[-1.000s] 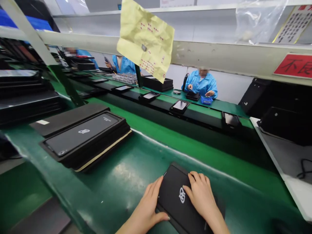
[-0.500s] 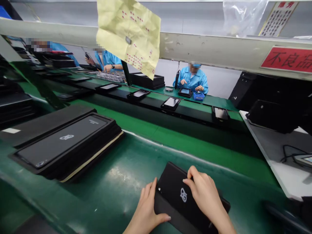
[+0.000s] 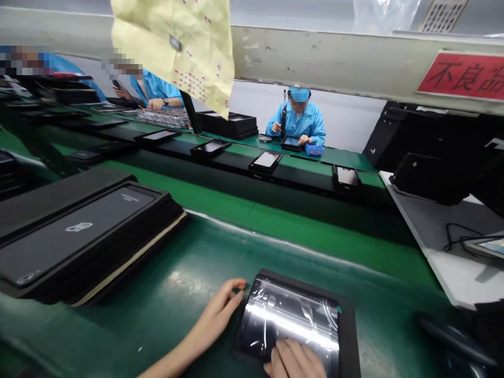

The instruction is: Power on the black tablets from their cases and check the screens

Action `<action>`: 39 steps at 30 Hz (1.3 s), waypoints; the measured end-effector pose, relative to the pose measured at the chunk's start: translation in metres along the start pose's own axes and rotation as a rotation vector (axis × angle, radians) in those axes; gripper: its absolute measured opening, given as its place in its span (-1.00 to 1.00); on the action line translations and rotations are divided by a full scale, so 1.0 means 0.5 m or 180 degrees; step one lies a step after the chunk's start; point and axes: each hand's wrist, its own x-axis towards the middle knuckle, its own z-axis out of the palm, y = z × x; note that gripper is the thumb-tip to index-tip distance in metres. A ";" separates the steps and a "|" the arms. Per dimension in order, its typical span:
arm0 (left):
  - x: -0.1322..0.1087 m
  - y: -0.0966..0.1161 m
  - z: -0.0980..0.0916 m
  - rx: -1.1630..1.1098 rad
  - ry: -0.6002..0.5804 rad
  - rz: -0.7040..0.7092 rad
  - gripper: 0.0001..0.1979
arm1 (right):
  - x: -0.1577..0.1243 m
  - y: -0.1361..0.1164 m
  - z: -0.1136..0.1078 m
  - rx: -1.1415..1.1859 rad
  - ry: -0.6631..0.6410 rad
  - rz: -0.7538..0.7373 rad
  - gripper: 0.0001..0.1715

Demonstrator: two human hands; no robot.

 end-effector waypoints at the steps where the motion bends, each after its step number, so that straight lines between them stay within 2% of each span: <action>1: 0.026 0.006 -0.003 0.0015 -0.0079 0.0140 -0.70 | 0.007 0.008 0.000 0.0094 -0.0158 0.0125 -0.72; 5: 0.110 0.024 0.000 0.0117 -0.0631 0.0787 -0.78 | 0.064 0.062 0.012 0.0454 -0.0854 0.0815 -0.79; 8: 0.138 0.027 -0.002 0.0166 -0.0950 0.1013 -0.80 | 0.094 0.086 0.049 0.0616 -0.1148 0.1292 -0.79; 11: 0.143 0.023 -0.009 0.0170 -0.1089 0.1078 -0.78 | 0.098 0.086 0.083 0.0696 -0.1299 0.1603 -0.82; 13: 0.142 0.020 -0.010 0.0173 -0.1119 0.1108 -0.78 | 0.097 0.081 0.091 0.0769 -0.1368 0.1755 -0.85; 21: 0.135 0.020 -0.002 0.0460 -0.0993 0.1217 -0.79 | 0.110 0.081 0.073 0.1013 -0.1566 0.1951 -0.83; 28: 0.143 0.027 0.002 0.0728 -0.1127 0.1296 -0.71 | 0.119 0.085 0.070 0.1126 -0.1612 0.1986 -0.81; 33: 0.147 0.031 0.004 0.0818 -0.1209 0.1326 -0.74 | 0.121 0.084 0.067 0.1291 -0.1398 0.2168 -0.78; 36: 0.149 0.037 0.002 0.0853 -0.1258 0.1299 -0.77 | 0.106 0.100 0.042 0.1408 -0.1078 0.2530 -0.72; 39: 0.149 0.039 0.003 0.0830 -0.1261 0.1256 -0.76 | 0.061 0.128 -0.013 0.1422 -0.0762 0.3147 -0.70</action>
